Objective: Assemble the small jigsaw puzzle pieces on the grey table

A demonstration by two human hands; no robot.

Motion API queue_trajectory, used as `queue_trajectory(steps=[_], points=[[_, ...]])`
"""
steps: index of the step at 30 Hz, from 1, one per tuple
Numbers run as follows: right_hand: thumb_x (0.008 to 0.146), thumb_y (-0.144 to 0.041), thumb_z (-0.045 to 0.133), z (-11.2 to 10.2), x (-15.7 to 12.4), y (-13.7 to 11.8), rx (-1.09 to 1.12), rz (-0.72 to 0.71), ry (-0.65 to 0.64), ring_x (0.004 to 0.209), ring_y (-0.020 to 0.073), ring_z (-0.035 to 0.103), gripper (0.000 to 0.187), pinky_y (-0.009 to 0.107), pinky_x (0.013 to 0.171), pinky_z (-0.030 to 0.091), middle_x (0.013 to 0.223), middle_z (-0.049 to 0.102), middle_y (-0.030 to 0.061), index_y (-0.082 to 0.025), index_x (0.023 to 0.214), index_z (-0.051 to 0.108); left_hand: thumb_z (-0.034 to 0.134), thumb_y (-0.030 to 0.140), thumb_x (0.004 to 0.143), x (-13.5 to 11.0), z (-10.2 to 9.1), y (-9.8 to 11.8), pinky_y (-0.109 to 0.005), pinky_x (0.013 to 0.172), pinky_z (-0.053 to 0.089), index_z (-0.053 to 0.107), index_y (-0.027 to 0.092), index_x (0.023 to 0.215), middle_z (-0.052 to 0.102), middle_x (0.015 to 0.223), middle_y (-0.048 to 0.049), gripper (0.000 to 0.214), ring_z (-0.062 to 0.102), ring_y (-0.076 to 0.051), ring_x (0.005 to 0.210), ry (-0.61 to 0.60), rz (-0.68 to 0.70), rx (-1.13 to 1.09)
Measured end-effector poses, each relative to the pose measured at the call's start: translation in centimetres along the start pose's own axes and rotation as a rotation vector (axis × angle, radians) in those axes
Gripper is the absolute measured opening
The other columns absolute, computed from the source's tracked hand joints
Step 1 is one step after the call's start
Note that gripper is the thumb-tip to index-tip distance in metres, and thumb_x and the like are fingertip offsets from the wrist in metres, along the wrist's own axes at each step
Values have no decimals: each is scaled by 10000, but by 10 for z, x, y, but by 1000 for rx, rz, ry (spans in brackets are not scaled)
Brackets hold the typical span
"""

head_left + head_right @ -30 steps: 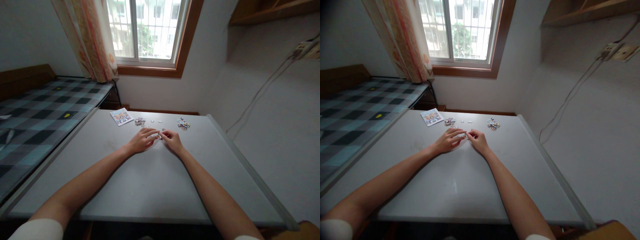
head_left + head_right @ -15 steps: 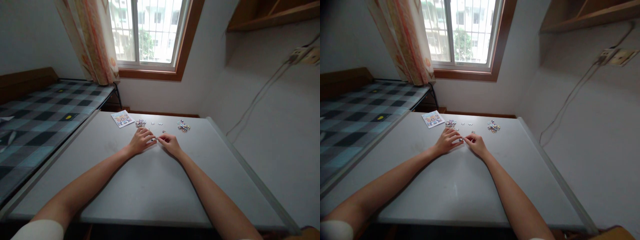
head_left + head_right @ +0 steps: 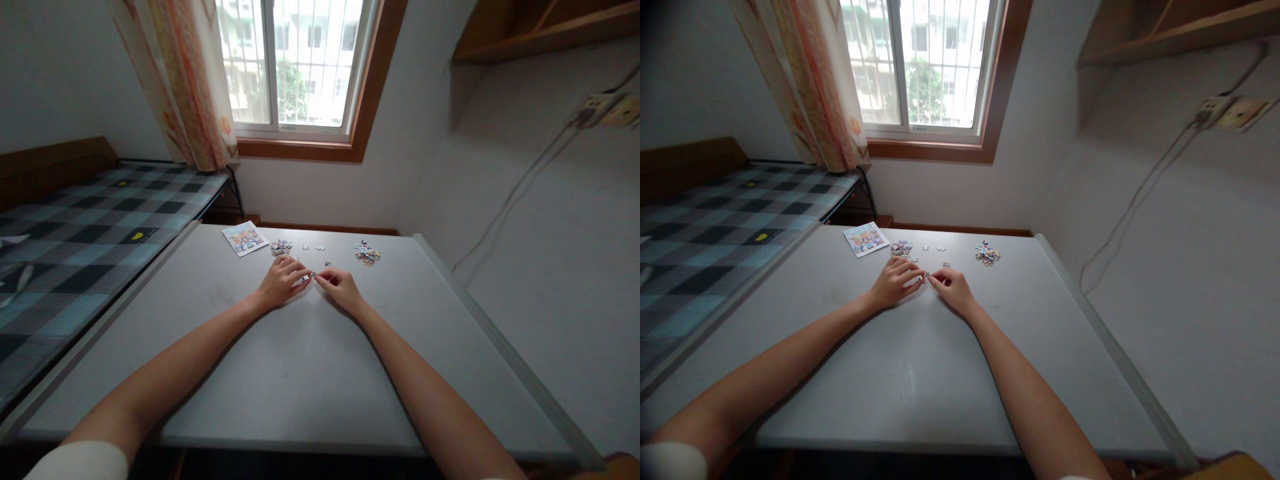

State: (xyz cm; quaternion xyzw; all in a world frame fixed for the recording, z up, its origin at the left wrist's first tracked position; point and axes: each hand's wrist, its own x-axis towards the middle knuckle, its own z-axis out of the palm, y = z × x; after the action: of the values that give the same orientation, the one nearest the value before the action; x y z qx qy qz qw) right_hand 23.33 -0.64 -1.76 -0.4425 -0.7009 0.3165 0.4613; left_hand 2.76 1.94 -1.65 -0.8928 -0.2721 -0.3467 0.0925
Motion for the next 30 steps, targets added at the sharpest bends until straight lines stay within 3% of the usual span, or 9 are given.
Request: queue_trajectory(steps=[30], points=[[818, -454, 607, -1, 0, 3, -28, -1, 47, 586, 118, 513, 309, 251, 580, 431, 673, 633, 25, -172, 717, 679, 528, 305, 955, 3, -5, 2, -348, 838, 404, 648, 221, 1048, 681, 928, -43, 174, 581, -172, 855, -27, -12, -37]])
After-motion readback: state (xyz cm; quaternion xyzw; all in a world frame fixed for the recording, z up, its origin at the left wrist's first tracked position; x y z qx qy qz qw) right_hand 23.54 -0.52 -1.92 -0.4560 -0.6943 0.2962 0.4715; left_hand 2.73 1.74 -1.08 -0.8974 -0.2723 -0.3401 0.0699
